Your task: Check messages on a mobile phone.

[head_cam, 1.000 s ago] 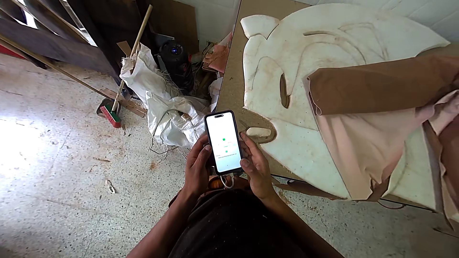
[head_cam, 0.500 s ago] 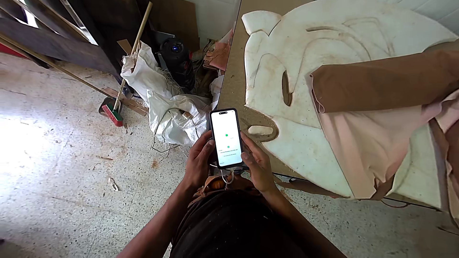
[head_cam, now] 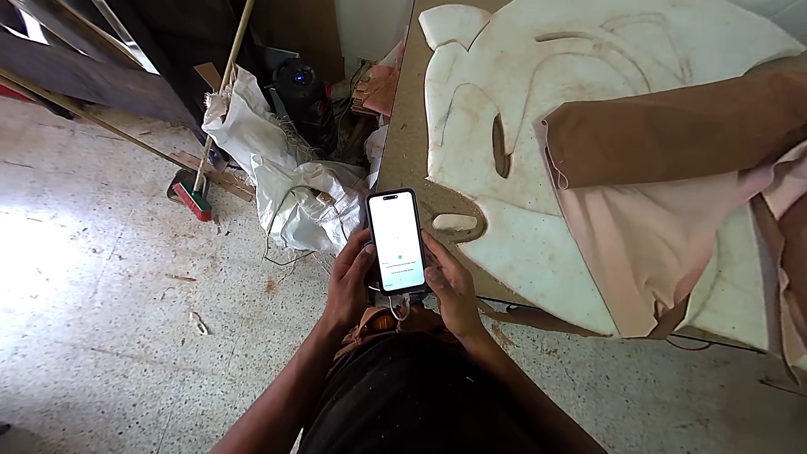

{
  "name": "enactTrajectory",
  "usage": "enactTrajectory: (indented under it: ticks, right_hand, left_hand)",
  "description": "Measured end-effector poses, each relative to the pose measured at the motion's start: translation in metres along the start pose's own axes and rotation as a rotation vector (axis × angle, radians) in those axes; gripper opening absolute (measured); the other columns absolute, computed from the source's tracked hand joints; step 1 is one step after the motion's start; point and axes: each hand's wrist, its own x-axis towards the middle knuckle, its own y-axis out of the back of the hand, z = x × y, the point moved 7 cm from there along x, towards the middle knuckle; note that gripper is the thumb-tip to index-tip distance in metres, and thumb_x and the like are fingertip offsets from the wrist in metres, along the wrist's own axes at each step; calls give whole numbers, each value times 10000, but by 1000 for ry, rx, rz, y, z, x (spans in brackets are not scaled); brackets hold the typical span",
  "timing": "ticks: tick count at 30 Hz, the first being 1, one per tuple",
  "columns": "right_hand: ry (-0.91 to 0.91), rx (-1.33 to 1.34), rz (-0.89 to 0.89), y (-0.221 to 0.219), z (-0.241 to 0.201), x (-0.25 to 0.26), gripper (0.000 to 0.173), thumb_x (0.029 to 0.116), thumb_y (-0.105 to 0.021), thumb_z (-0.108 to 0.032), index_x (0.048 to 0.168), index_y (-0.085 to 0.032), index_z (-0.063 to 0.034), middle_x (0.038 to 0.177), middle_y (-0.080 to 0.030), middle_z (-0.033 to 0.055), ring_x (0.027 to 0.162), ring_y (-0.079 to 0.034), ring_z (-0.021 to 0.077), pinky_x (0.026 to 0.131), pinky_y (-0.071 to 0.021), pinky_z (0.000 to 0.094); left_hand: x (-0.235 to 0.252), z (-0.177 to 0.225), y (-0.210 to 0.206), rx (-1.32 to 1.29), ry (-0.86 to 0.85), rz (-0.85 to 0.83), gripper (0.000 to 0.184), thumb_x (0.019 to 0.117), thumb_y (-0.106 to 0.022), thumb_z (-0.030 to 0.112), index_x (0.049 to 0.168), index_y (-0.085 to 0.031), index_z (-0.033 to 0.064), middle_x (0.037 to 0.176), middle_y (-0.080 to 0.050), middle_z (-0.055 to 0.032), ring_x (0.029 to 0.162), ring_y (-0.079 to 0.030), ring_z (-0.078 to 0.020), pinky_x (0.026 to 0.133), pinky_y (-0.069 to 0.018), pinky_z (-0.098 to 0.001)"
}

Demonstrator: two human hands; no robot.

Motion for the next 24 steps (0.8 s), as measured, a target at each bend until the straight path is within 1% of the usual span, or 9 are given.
enactTrajectory:
  ticks: [2,6,9,12,16,20,24]
  right_hand:
    - [3,-11,-1,0,-3,-1,682,1031,-569,-462,1602,-367,-148,1500,-538,112,1280,-609,272,1003,-581,453]
    - [32,-23,-21,-1,-9,0,646,1047,-553,-416,1599,-371,-135,1500,-536,122,1282,-606,274,1011,-576,452]
    - [54,-44,-31,-2,-11,1,680,1043,-547,-460,1604,-354,-128,1502,-533,122,1288,-603,275,1011,-579,449]
    - [59,-30,-30,-5,-14,2,736,1028,-558,-494,1621,-311,-134,1535,-499,118,1329,-571,278,1041,-560,455]
    - [74,-40,-32,-5,-17,5,754,1026,-552,-507,1627,-290,-136,1518,-514,128,1309,-585,285,1029,-565,457]
    - [49,-27,-24,-7,-18,6,732,1025,-567,-485,1625,-302,-159,1493,-536,122,1289,-597,278,1007,-573,450]
    - [16,-13,6,-9,-14,8,691,1031,-579,-429,1610,-330,-148,1478,-549,116,1289,-594,274,1013,-566,437]
  left_hand:
    - [-1,2,-1,2,-6,-13,400,1120,-338,216,1460,-494,73,1226,-652,-218,1040,-693,-307,898,-599,-481]
    - [-1,6,-1,10,-37,-32,399,1113,-334,206,1452,-495,70,1219,-649,-218,1037,-688,-307,899,-595,-485]
    - [-2,8,0,-5,-54,-31,398,1113,-337,200,1450,-493,58,1221,-648,-220,1036,-690,-308,897,-598,-485]
    - [-1,11,0,-3,-54,-21,397,1116,-337,207,1454,-490,67,1220,-647,-217,1035,-690,-306,895,-598,-483]
    - [1,12,-1,-1,-63,-30,403,1117,-334,208,1464,-480,64,1232,-644,-223,1050,-688,-315,903,-596,-492]
    - [2,14,0,-4,-69,-26,397,1117,-338,205,1457,-482,58,1230,-644,-219,1051,-687,-310,912,-593,-486]
    - [4,14,5,-5,-84,20,400,1114,-341,217,1450,-495,66,1201,-656,-208,1025,-692,-292,894,-597,-474]
